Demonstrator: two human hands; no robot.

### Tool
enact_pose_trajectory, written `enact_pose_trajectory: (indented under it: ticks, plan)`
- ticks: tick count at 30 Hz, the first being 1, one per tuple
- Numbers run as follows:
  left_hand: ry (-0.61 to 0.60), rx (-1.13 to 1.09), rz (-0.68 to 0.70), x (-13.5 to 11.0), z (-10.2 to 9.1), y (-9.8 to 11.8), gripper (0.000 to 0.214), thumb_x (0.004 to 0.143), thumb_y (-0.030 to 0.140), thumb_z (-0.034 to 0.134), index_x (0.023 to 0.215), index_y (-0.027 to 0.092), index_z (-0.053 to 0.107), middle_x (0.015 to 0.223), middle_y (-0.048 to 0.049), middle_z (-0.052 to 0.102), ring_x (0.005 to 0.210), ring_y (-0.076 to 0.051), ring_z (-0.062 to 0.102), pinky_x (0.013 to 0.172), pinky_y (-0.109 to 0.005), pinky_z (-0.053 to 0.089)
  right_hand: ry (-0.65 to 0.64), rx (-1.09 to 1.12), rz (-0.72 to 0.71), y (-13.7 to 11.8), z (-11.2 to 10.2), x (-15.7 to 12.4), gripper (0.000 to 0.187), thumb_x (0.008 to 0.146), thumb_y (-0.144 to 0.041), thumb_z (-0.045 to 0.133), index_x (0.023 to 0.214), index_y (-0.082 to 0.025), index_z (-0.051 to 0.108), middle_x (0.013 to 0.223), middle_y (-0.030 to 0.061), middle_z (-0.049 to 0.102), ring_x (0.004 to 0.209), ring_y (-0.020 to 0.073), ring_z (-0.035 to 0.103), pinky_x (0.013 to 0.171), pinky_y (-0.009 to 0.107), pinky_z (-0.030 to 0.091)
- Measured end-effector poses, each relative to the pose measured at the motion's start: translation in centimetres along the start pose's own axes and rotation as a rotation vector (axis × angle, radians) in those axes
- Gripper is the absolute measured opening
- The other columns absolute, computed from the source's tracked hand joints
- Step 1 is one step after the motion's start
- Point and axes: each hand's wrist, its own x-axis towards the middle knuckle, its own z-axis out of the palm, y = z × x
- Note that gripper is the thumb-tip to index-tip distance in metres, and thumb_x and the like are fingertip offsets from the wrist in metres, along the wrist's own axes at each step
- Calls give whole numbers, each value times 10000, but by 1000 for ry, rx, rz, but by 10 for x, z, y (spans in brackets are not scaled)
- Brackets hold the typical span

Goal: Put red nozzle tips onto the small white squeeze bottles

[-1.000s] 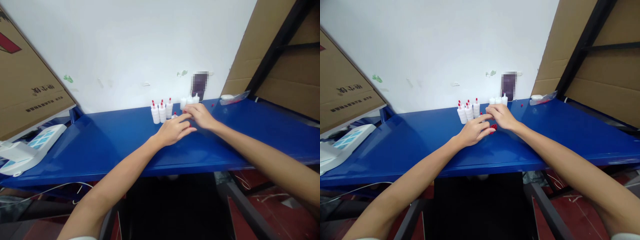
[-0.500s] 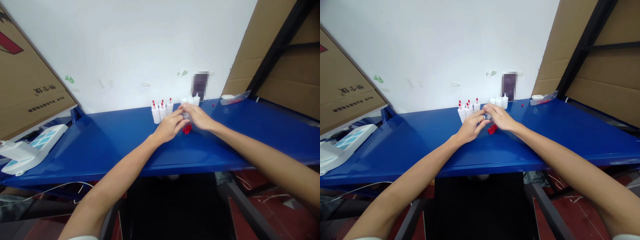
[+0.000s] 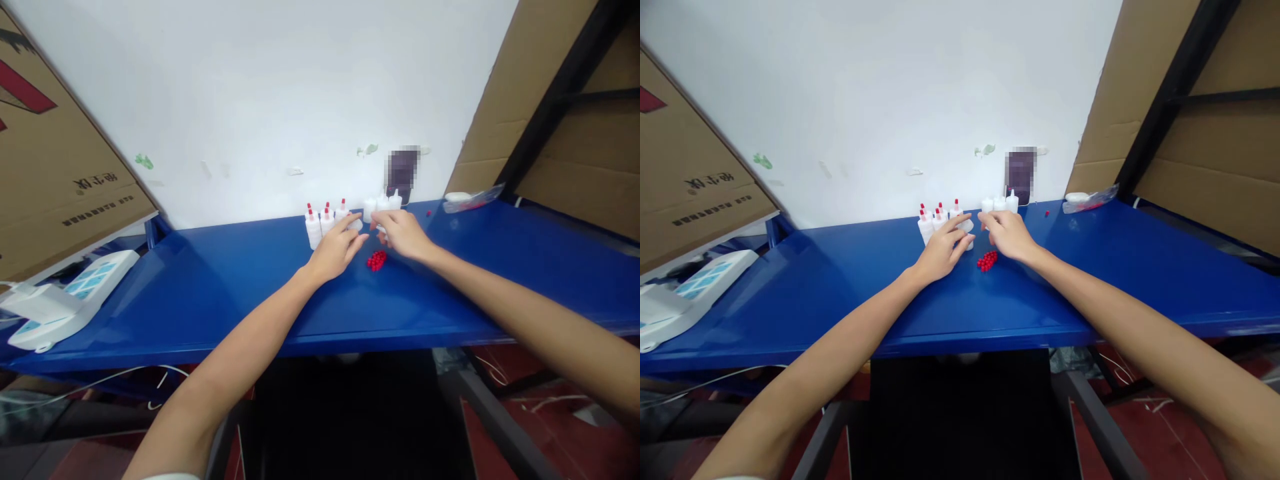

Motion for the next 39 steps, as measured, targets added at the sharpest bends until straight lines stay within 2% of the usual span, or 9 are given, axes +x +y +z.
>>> enact_pose_trajectory:
  ticks: [6,11,17,20,25,31,35,39]
  plan:
    - [-116,14,-14,-1,0,-1,378,1060,340,449,819,131,652,1420,-183,603,1350,-258,576,1156,-468,470,-9,-104,-71,0,-1,1,414,927,-466,448,693,-188,646,540,1,578,584,168,558,677,310,401]
    - [-130,11,-9,-1,0,0,397,1059,352,448,767,150,626,1396,-172,628,1351,-256,576,1157,-492,466,-18,-256,-85,3,-1,2,391,912,-413,465,607,-201,588,550,8,581,606,173,554,685,317,383]
    - [-165,-12,-19,-2,2,1,428,1059,380,435,720,170,591,1443,-156,593,1389,-254,546,1145,-500,481,9,-232,-71,4,0,2,368,903,-369,480,593,-200,583,522,6,567,586,173,543,651,314,374]
    - [-150,25,-7,-2,1,1,401,1054,377,448,746,172,601,1461,-147,585,1396,-264,538,1157,-525,464,35,-251,-89,3,0,2,359,892,-357,495,585,-196,589,516,6,555,572,168,517,627,311,356]
    - [-115,32,2,-2,-1,5,404,1057,368,451,745,161,603,1388,-150,634,1289,-249,613,1086,-474,519,17,-257,-90,1,-2,1,356,882,-313,474,559,-198,567,521,6,559,577,164,524,639,308,362]
    - [-53,125,30,0,-5,10,370,1044,381,483,821,152,669,1296,-141,638,1169,-243,639,997,-438,551,41,-190,-208,-4,-2,-1,367,859,-313,481,512,-204,533,568,27,595,613,172,553,683,316,392]
    - [-85,119,26,0,-5,7,354,1043,360,486,838,147,682,1285,-139,635,1166,-242,640,999,-430,553,-3,-159,-172,-5,-1,-4,387,880,-330,469,532,-199,576,458,0,553,533,164,551,659,309,410]
    - [-110,103,32,-1,-4,6,388,1043,375,482,795,147,674,1261,-144,645,1194,-253,625,1041,-448,531,-35,-162,-173,-4,0,-4,419,900,-339,462,518,-200,566,450,-4,553,511,154,544,642,304,405]
